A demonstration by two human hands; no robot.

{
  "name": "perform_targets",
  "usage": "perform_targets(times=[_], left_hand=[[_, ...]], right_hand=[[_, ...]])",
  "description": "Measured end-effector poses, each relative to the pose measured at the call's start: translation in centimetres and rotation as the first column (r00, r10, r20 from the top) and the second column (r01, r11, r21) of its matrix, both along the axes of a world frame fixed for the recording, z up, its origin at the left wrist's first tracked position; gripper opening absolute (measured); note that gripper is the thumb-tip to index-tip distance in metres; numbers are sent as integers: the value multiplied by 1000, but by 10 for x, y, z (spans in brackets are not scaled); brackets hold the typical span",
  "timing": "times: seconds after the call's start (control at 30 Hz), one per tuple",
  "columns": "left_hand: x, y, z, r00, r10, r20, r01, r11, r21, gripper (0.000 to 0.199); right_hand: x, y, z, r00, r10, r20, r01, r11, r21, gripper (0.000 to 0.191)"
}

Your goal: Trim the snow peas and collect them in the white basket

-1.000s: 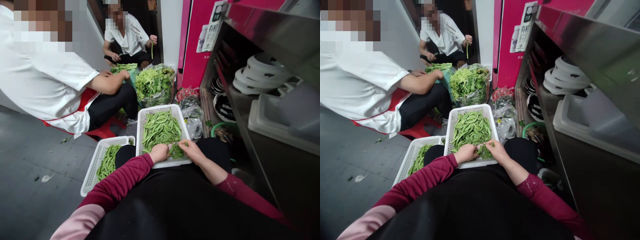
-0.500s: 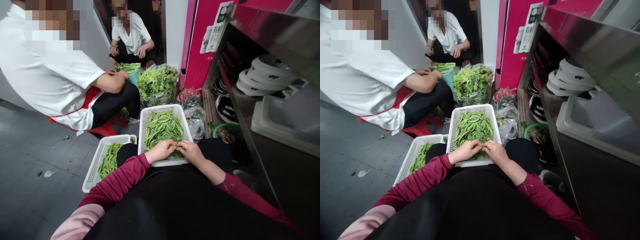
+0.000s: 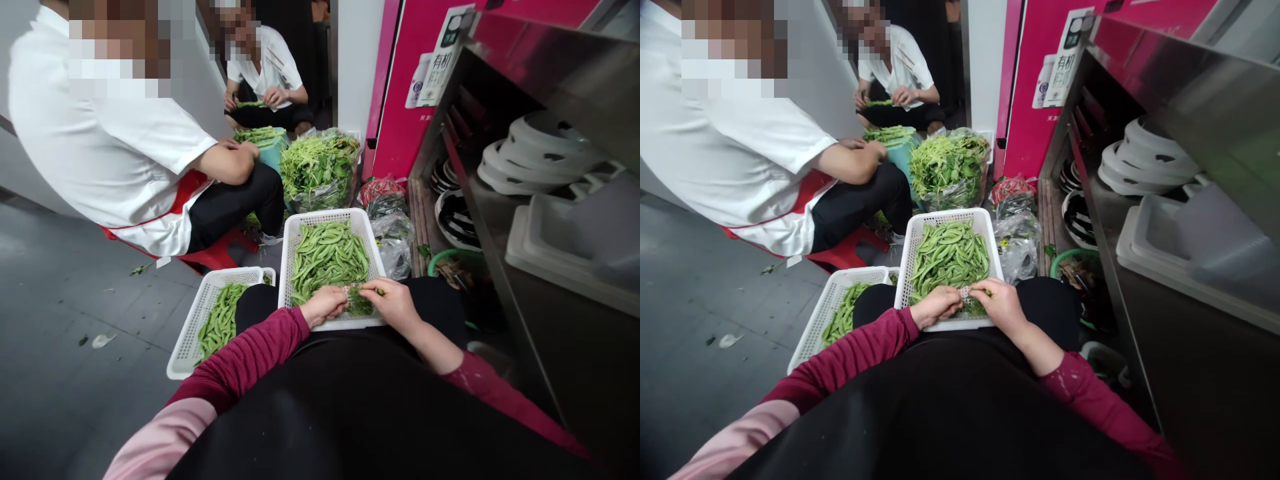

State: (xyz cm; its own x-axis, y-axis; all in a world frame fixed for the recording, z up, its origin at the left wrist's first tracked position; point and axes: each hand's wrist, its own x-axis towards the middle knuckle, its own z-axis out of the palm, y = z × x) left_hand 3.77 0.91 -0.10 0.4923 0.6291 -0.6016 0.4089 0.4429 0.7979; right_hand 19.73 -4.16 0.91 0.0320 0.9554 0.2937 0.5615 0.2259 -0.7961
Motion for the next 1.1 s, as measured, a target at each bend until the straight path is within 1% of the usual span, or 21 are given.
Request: perform_targets(times=[0.07, 0.17, 0.23, 0.3, 0.33, 0.37, 0.43, 0.47, 0.5, 0.57, 0.63, 0.7, 0.73, 0.8, 0.87, 0.9, 0.93, 0.97, 1.03, 1.07, 1.1], left_hand=[[-3, -1, -6, 997, -64, -37, 64, 998, 6, 10], [-7, 2, -11, 978, -155, -141, 167, 983, 73, 8], [-9, 5, -10, 964, -189, -187, 211, 972, 103, 4], [-11, 7, -6, 953, -241, -184, 273, 946, 176, 13], [-11, 8, -1, 947, -271, -171, 308, 918, 251, 21], [-10, 9, 4, 939, -304, -160, 342, 873, 348, 28], [-7, 12, 15, 913, -374, -163, 400, 743, 537, 36], [-5, 13, 21, 891, -412, -190, 438, 674, 595, 33], [-3, 14, 25, 863, -447, -235, 488, 617, 618, 27], [2, 15, 33, 798, -495, -345, 593, 541, 597, 22], [4, 17, 38, 743, -499, -447, 666, 481, 571, 25], [5, 18, 42, 716, -462, -524, 696, 414, 586, 22], [5, 19, 45, 706, -442, -553, 706, 379, 599, 21], [4, 21, 51, 692, -422, -586, 718, 324, 616, 19], [2, 22, 57, 708, -420, -567, 698, 300, 650, 18], [1, 22, 59, 733, -422, -534, 670, 308, 676, 18], [1, 22, 60, 770, -420, -480, 625, 342, 702, 18], [1, 22, 61, 814, -414, -407, 565, 404, 719, 19], [1, 20, 58, 897, -383, -219, 420, 588, 692, 22], [2, 19, 55, 925, -360, -126, 353, 683, 639, 24], [3, 18, 50, 941, -335, -49, 301, 761, 575, 26]], right_hand=[[5, 2, 5, 999, -48, -24, 48, 999, 4, 8], [14, 4, 8, 992, -119, -50, 119, 993, 2, 9], [19, 4, 8, 990, -134, -43, 134, 991, 3, 10], [22, 4, 6, 992, -121, -20, 121, 993, 9, 11], [23, 5, 5, 994, -111, -9, 111, 994, 12, 11], [23, 5, 4, 995, -97, 0, 97, 995, 13, 11], [22, 6, 3, 998, -67, 13, 67, 998, 9, 12], [21, 6, 2, 998, -55, 21, 55, 998, 6, 12], [20, 6, 2, 998, -49, 36, 49, 999, 6, 13], [18, 4, 4, 994, -46, 104, 44, 999, 19, 14], [16, 1, 7, 966, -71, 249, 59, 997, 55, 18], [14, -1, 12, 893, -81, 442, 47, 995, 87, 25], [13, -2, 15, 847, -58, 529, 15, 996, 86, 27], [12, -1, 21, 765, 58, 641, -96, 995, 24, 23], [11, 4, 25, 744, 183, 643, -187, 980, -62, 15], [11, 7, 26, 770, 218, 600, -206, 974, -89, 13], [10, 10, 27, 818, 233, 526, -209, 972, -106, 13], [9, 12, 26, 877, 229, 422, -196, 973, -121, 12], [6, 14, 23, 970, 197, 140, -171, 969, -177, 13], [4, 14, 20, 986, 167, -20, -167, 962, -214, 14], [4, 14, 17, 976, 114, -184, -158, 956, -246, 16]])
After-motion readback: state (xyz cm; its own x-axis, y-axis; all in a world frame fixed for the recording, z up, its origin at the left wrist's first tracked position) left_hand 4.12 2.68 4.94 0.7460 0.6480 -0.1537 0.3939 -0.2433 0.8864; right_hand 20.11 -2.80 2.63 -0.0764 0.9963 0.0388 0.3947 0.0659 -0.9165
